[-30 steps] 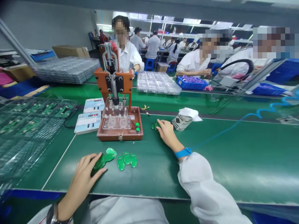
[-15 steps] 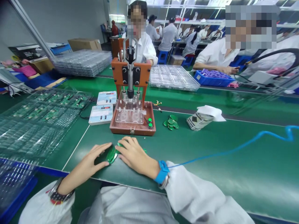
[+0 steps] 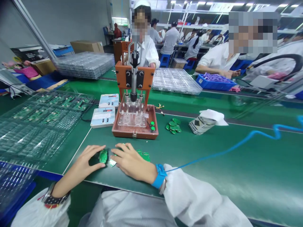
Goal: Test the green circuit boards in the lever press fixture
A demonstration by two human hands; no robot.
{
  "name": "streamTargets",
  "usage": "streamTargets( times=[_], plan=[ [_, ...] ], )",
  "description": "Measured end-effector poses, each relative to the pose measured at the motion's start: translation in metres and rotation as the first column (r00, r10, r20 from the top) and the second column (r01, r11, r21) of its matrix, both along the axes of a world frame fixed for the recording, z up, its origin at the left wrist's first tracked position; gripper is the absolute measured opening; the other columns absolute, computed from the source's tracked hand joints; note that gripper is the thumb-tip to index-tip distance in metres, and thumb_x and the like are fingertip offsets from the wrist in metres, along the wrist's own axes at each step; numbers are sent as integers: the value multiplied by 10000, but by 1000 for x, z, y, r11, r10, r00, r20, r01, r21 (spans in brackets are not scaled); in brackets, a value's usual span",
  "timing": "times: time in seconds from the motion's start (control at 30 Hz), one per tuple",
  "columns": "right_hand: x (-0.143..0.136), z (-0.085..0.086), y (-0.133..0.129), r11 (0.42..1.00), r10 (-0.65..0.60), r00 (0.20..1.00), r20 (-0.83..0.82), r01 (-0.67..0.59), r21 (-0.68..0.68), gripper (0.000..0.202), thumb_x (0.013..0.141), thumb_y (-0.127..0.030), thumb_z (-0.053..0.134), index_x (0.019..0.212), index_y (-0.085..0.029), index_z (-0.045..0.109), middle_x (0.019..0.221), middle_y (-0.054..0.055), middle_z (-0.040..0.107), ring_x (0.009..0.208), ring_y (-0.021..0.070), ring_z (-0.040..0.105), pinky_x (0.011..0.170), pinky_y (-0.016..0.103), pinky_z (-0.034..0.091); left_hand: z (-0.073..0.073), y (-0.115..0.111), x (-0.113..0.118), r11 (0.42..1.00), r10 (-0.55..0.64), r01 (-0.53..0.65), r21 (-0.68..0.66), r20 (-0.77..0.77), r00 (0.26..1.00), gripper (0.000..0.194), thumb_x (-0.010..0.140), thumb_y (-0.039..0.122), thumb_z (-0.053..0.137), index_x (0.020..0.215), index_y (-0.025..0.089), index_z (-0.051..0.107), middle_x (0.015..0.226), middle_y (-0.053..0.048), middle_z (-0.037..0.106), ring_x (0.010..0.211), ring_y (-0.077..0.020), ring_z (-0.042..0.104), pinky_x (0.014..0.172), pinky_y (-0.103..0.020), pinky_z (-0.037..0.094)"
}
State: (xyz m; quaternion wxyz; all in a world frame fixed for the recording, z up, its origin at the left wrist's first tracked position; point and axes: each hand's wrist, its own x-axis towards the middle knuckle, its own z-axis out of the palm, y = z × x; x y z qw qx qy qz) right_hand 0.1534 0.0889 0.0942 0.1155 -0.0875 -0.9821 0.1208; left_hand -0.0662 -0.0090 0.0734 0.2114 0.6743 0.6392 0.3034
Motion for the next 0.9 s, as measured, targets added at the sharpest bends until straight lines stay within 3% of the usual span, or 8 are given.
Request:
streamTargets(
  times=[0.13, 0.27, 0.4, 0.57, 0.63, 0.77, 0.83, 0.9],
  plan=[
    [-14, -3, -2, 997, 76, 996, 42, -77, 21, 250, 933, -123, 445, 1155, -157, 554, 1059, 88, 594, 1124, 236, 437, 925, 422, 373, 16, 13, -7, 996, 19, -17, 89, -28, 999, 399, 820, 348, 643, 1205, 262, 586, 1101, -56, 596, 1059, -249, 537, 924, -398, 458],
    [-18, -5, -5, 992, -14, 969, -246, -18, -125, 248, 933, -262, 520, 1160, -171, 563, 1032, 80, 579, 1061, 208, 475, 902, 374, 398, 37, 50, -7, 959, -18, 34, 282, -59, 998, 324, 868, 371, 598, 1172, 260, 608, 1120, -55, 592, 1076, -241, 526, 960, -403, 426],
    [-7, 2, 11, 916, -393, 736, -551, 261, -305, 264, 921, -353, 537, 1138, -208, 576, 1007, 67, 588, 962, 193, 529, 845, 358, 424, 46, 103, 2, 898, -73, 111, 425, -104, 992, 305, 875, 359, 608, 1145, 220, 636, 1124, -75, 594, 1093, -257, 498, 975, -435, 398],
    [9, 6, 69, 671, -691, 511, -511, 717, -189, 287, 869, -402, 598, 1047, -179, 625, 895, 75, 610, 928, 267, 521, 791, 418, 388, 40, 148, 20, 907, -108, 177, 383, -195, 975, 280, 841, 311, 664, 1089, 182, 675, 1077, -84, 602, 1048, -263, 487, 956, -455, 398],
    [8, 6, 86, 624, -716, 503, -485, 772, -120, 276, 847, -396, 633, 995, -163, 645, 871, 78, 607, 925, 275, 510, 782, 414, 386, 37, 153, 25, 910, -113, 185, 370, -209, 971, 279, 844, 303, 661, 1084, 163, 677, 1108, -96, 593, 1069, -270, 470, 966, -466, 385],
    [4, 9, 94, 625, -692, 566, -448, 781, 20, 276, 814, -435, 670, 893, -171, 684, 923, 97, 609, 982, 289, 479, 816, 429, 377, 33, 151, 27, 907, -156, 211, 365, -175, 972, 269, 886, 305, 600, 1117, 179, 656, 1172, -91, 579, 1129, -271, 436, 1003, -486, 352],
    [6, 14, 94, 653, -676, 607, -417, 756, 41, 294, 796, -457, 684, 902, -184, 695, 1026, 107, 608, 1039, 306, 456, 842, 448, 372, 32, 151, 26, 909, -174, 211, 360, -133, 976, 279, 897, 305, 579, 1151, 204, 634, 1182, -80, 584, 1145, -267, 433, 1011, -490, 349],
    [13, 21, 98, 726, -641, 682, -353, 688, 12, 285, 790, -441, 695, 964, -214, 693, 1154, 94, 584, 1095, 310, 440, 871, 455, 372, 31, 151, 25, 911, -182, 202, 359, -89, 979, 330, 889, 305, 583, 1207, 217, 596, 1185, -81, 586, 1163, -266, 431, 1022, -497, 343]
  ],
)
